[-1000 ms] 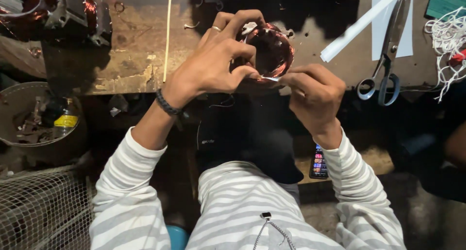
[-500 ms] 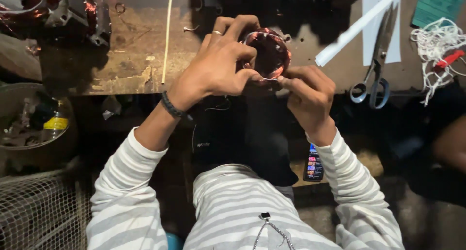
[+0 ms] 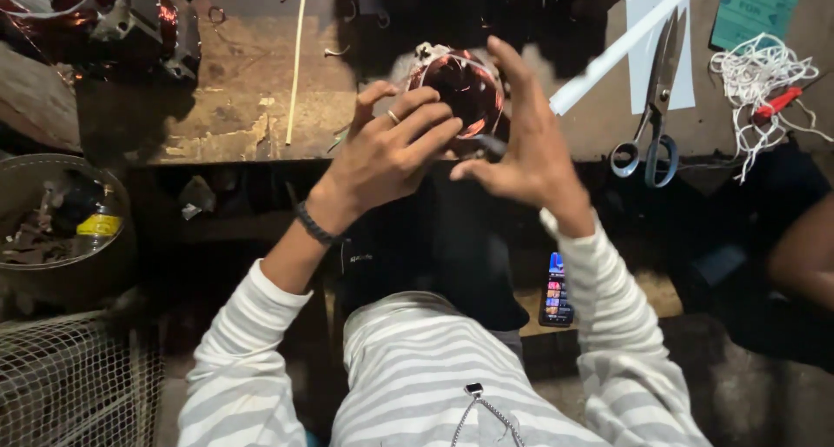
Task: The person works on a copper wire coil at a workbench, pressing and folding a white paper strip around the coil windings and tying it in place with string. They rotate the coil to work around it and press the insulation snugly against the windings by hand.
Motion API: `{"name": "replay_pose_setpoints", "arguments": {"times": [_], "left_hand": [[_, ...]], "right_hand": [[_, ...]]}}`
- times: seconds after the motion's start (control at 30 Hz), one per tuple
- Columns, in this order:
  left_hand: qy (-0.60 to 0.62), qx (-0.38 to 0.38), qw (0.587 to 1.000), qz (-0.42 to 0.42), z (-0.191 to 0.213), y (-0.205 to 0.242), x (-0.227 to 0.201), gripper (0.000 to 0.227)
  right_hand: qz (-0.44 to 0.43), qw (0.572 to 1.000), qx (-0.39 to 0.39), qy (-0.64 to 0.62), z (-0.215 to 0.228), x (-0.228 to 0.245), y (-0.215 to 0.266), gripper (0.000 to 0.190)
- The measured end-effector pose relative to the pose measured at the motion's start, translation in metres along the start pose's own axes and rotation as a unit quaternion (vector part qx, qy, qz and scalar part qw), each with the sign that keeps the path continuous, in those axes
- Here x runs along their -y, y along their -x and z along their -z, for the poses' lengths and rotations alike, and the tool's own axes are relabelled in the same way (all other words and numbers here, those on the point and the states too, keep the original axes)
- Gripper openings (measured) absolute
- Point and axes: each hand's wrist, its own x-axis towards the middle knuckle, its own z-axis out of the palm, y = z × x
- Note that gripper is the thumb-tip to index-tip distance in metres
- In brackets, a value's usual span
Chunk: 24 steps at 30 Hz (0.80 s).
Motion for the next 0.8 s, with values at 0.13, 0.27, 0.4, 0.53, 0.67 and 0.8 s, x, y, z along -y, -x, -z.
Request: {"name": "replay_pose_setpoints", "arguments": {"times": [0.13,0.27,0.4,0.53,0.67,0.8], "left_hand": [[-0.044,0.071,0.996,-0.037,0.014,-0.011,0.009,0.040],[-0.061,0.160,0.980,-0.099,0.017,-0.024,0.020,0.045],[-0.013,0.160,0.979,-0.125,0.014,-0.031,0.030,0.032],[0.051,0.163,0.977,-0.132,0.013,-0.029,0.035,0.030],[0.086,0.176,0.971,-0.136,0.018,-0.038,0.038,0.032],[0.081,0.156,0.970,-0.169,0.017,-0.040,0.038,0.033]], "right_hand": [[-0.062,0.992,-0.105,0.015,-0.018,0.020,0.015,0.120],[-0.091,0.986,-0.138,0.027,-0.022,0.024,0.019,0.116],[-0.090,0.982,-0.154,0.058,-0.025,0.026,0.015,0.115],[-0.098,0.979,-0.169,0.065,-0.030,0.031,0.016,0.109],[-0.112,0.976,-0.179,0.061,-0.033,0.028,0.017,0.111],[-0.104,0.975,-0.184,0.064,-0.032,0.028,0.015,0.108]]}}
